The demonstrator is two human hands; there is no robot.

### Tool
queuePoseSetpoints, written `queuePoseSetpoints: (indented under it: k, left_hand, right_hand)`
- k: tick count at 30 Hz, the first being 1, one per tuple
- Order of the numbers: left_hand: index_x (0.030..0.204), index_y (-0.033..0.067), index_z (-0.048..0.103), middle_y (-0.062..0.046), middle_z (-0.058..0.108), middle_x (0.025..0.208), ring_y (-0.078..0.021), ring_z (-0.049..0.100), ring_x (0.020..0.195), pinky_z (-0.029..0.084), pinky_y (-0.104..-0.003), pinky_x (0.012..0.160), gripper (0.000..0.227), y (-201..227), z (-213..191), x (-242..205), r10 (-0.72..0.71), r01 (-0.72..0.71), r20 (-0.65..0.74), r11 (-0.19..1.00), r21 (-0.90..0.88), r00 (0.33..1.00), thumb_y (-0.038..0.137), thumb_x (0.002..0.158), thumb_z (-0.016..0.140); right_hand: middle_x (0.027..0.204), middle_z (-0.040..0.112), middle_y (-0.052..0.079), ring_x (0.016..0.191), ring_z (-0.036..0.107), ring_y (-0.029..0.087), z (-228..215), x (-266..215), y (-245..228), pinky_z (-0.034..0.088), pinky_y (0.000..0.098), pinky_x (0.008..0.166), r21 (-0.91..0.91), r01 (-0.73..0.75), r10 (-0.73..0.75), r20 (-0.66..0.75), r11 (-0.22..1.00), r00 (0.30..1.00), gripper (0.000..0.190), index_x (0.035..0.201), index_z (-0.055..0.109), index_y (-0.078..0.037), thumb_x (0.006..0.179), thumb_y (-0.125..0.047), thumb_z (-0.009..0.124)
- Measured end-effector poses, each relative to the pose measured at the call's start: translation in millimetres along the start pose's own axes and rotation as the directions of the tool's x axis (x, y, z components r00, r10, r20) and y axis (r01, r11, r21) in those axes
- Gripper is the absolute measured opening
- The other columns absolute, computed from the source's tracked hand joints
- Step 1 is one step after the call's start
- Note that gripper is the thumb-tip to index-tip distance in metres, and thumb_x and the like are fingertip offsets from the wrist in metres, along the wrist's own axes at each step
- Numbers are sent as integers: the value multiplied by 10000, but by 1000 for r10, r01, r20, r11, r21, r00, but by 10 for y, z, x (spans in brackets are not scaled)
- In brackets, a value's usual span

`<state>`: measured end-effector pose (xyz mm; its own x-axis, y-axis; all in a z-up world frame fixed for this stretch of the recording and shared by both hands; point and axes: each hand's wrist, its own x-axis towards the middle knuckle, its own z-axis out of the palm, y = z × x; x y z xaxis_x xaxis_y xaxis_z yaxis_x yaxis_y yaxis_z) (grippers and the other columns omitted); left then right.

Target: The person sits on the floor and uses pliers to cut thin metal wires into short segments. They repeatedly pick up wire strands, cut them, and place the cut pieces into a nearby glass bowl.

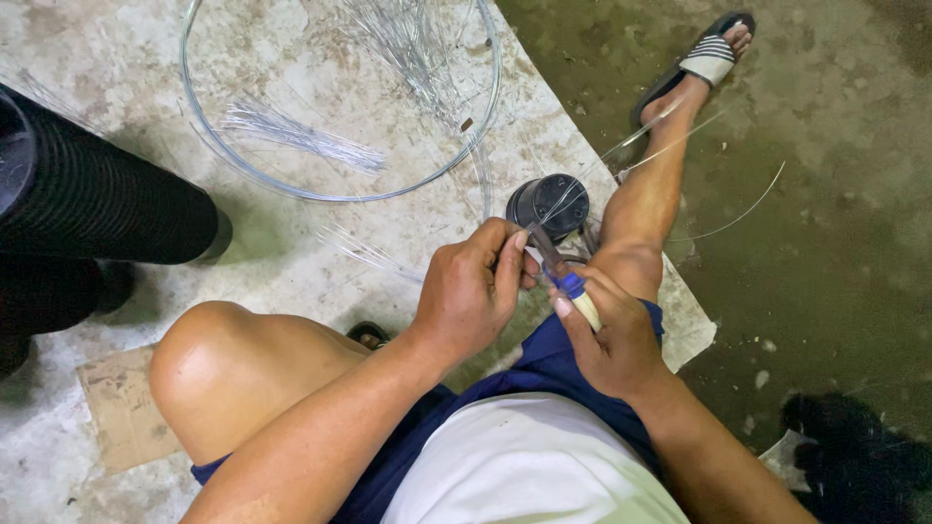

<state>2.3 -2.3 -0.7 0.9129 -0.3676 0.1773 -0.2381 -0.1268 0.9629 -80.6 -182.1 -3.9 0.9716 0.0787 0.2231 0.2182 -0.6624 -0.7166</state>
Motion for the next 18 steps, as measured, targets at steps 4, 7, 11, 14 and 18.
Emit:
queuePoseSetpoints:
  k: [4,7,11,14,18]
  left_hand:
    - [976,-5,636,-88,755,766,-170,785,693,607,-288,607,147,-9,20,-4,7,-7,-17,1000,-23,1000,95,1047,555]
    - [971,-3,634,-87,757,769,-169,788,696,609,-285,608,153,-19,25,-4,-9,9,-10,1000,-28,1000,97,1050,551]
    - [983,-4,640,-90,757,769,-168,785,690,604,-285,606,153,-31,29,1,-11,11,3,999,-38,1000,95,1050,545]
    - [988,-5,641,-89,751,764,-165,781,688,607,-282,610,157,-39,33,-1,-8,9,9,998,-60,1000,96,1054,541]
    - [999,-2,639,-83,745,769,-167,779,690,599,-286,607,149,-39,26,-6,15,-14,16,999,-49,1000,102,1054,547]
  right_hand:
    - [1065,672,214,944,686,355,14,9,2,540,379,818,-50,44,-46,-25,998,999,192,1109,633,61,984,-78,594]
    - [1060,669,225,935,682,373,40,8,20,540,390,805,-90,49,-53,-44,995,998,188,1100,626,61,978,-81,601]
    - [1020,658,225,920,669,389,50,-8,51,531,398,794,-90,39,-43,-42,995,998,179,1099,625,57,973,-64,585]
    - [974,663,203,890,677,369,60,-25,79,529,387,780,-61,-2,1,-22,998,1000,154,1077,637,40,975,-59,577]
    - [970,674,176,882,691,313,65,-37,101,539,359,798,15,-15,16,-22,1000,1000,155,1079,641,34,991,-65,559]
